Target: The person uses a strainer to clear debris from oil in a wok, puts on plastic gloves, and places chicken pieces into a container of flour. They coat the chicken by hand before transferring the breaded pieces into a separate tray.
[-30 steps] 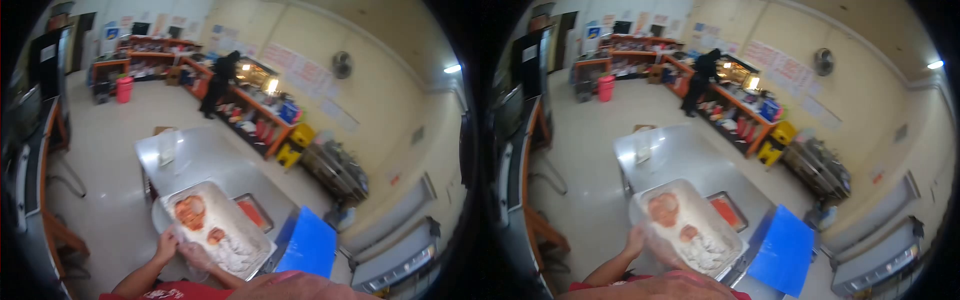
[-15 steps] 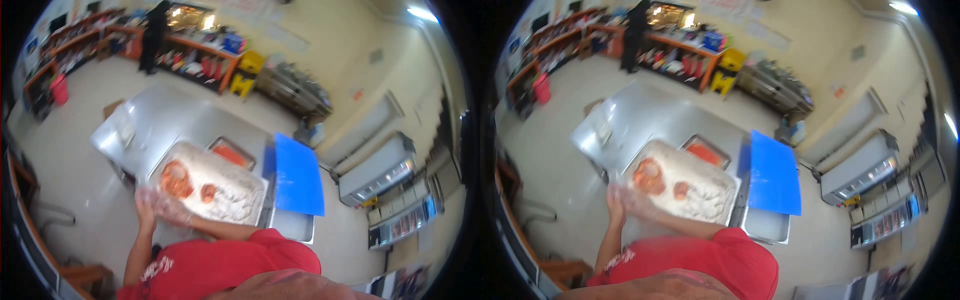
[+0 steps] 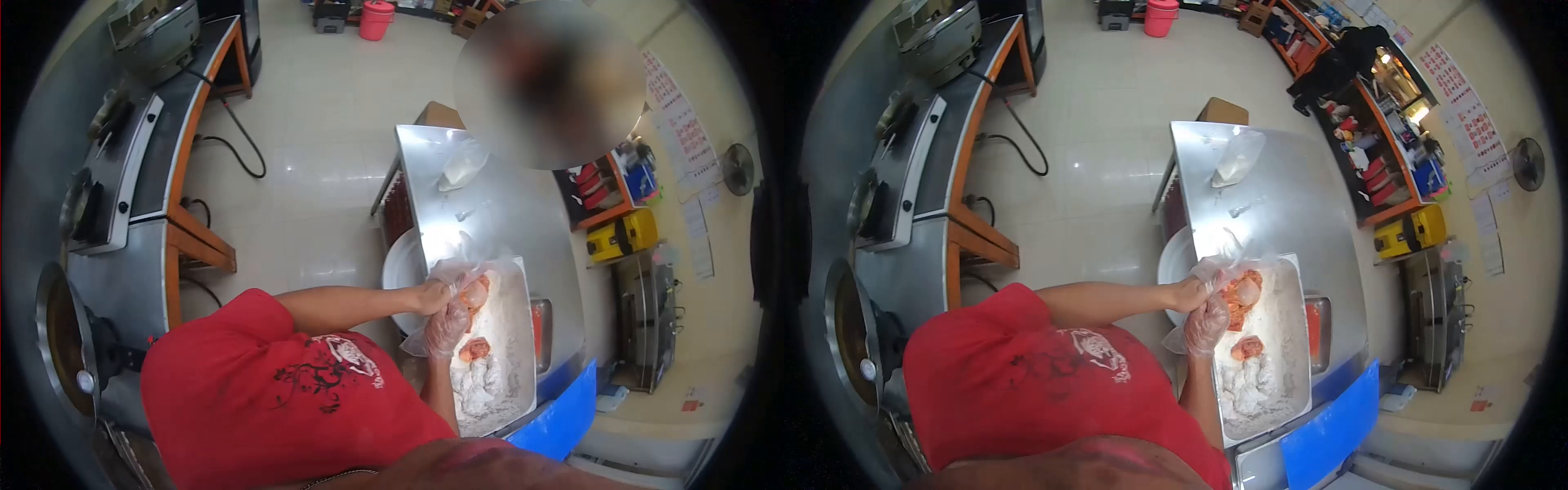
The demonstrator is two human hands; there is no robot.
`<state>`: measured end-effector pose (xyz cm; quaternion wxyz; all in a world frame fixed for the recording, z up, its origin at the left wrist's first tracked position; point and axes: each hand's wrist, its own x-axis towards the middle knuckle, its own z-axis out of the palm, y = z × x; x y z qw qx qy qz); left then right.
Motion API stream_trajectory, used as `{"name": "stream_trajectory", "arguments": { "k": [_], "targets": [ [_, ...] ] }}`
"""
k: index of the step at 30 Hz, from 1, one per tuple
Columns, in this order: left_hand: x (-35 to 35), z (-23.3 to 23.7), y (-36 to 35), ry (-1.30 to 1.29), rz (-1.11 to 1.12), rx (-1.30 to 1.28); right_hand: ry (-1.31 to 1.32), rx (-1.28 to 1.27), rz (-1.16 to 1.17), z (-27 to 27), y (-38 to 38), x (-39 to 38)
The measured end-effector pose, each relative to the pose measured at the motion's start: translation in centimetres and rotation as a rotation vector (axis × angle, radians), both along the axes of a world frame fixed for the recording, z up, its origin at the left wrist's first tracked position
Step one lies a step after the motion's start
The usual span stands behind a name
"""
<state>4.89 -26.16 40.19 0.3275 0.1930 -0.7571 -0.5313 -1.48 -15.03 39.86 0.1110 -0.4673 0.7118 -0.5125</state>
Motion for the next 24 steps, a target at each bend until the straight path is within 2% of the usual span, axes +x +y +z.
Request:
{"name": "stream_trajectory", "arguments": {
  "k": [1, 2, 3, 5, 7, 10, 13, 15, 17, 19, 20, 22, 23, 24],
  "targets": [
    [-0.4, 0.2, 0.1, -0.032, -0.026, -0.156, -0.013, -0.011, 0.012, -1.8, -0.5, -0.9],
    [-1.9, -1.4, -0.3, 0.104, -0.089, -0.054, -0.03, -0.019, 0.011, -3.9, -0.6, -1.9],
    [-3.0, -0.9, -0.3, 0.249, -0.195, 0.18, -0.047, -0.014, 0.0, -2.6, -0.2, -1.3],
    [-4.0, -0.1, -1.1, 0.271, -0.187, 0.286, -0.051, -0.016, -0.03, -0.3, -0.6, -0.3],
    [-3.3, 1.8, -2.0, 0.054, 0.025, -0.006, -0.046, -0.101, -0.085, 0.3, -1.4, 0.6],
    [-5.1, 1.2, -3.4, -0.312, -0.262, 0.148, 0.089, -0.152, -0.115, -1.7, -1.3, -0.6],
    [-6.5, 5.7, -3.4, -0.396, -0.306, 0.561, 0.305, -0.199, -0.145, -3.7, -1.2, -1.2],
    [-8.1, 6.0, -2.6, -0.294, -0.245, 0.677, 0.364, -0.176, -0.196, -3.2, -0.8, -1.5],
    [-11.1, 4.0, -1.9, -0.014, -0.111, 0.62, 0.317, -0.154, -0.255, -1.9, -1.0, -2.3],
    [-14.8, -0.1, -2.0, 0.156, -0.193, 0.459, 0.17, -0.122, -0.316, -0.4, -0.5, -3.5],
    [-15.5, 0.1, -2.1, 0.248, -0.234, 0.379, 0.198, -0.063, -0.333, -0.7, 0.3, -4.3],
    [-16.1, 0.4, -1.8, 0.102, -0.071, -0.052, 0.434, -0.057, -0.324, -2.6, 1.4, -4.4],
    [-16.5, 0.3, -1.1, 0.091, -0.105, -0.039, 0.549, -0.048, -0.316, -3.4, 1.9, -4.2],
    [-16.9, 0.2, -0.2, 0.077, -0.139, -0.022, 0.547, -0.027, -0.338, -4.0, 2.5, -4.2]
  ]
}}
